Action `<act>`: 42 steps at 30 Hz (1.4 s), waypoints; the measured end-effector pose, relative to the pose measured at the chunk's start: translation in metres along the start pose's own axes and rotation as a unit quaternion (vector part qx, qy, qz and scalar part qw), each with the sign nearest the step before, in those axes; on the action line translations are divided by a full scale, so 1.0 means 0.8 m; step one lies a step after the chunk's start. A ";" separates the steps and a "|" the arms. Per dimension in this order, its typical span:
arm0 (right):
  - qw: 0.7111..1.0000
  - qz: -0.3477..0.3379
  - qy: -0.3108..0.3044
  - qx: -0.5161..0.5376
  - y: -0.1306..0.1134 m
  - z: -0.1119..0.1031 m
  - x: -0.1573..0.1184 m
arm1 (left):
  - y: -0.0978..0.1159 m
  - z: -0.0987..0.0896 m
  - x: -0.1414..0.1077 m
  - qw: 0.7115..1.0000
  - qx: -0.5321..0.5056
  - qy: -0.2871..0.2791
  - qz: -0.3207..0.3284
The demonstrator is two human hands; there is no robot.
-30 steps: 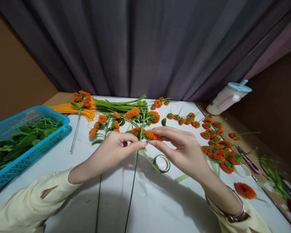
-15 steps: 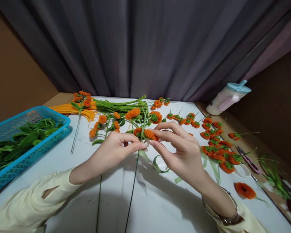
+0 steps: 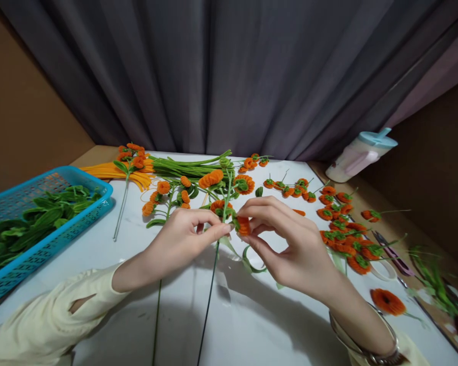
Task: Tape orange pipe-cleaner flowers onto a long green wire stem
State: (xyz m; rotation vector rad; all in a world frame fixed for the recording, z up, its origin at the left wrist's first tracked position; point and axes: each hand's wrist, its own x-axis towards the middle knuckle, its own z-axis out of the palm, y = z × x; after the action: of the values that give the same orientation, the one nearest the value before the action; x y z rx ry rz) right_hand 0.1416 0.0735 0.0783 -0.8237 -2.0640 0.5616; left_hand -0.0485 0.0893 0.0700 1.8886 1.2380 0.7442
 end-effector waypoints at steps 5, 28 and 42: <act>0.995 0.085 -0.023 0.039 0.000 -0.005 -0.002 | 0.003 -0.001 -0.002 1.000 -0.003 0.001 0.000; 0.848 0.374 -0.151 0.344 0.022 0.017 0.002 | 0.005 0.001 -0.005 0.994 0.024 0.027 0.101; 0.902 0.354 -0.112 0.220 -0.023 0.013 -0.002 | 0.002 0.010 -0.006 0.984 0.054 0.084 0.149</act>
State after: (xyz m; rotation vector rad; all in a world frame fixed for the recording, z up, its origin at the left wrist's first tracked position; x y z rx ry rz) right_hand 0.1274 0.0584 0.0837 -1.2654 -1.6709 1.5189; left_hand -0.0428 0.0824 0.0666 2.1669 1.1258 1.0302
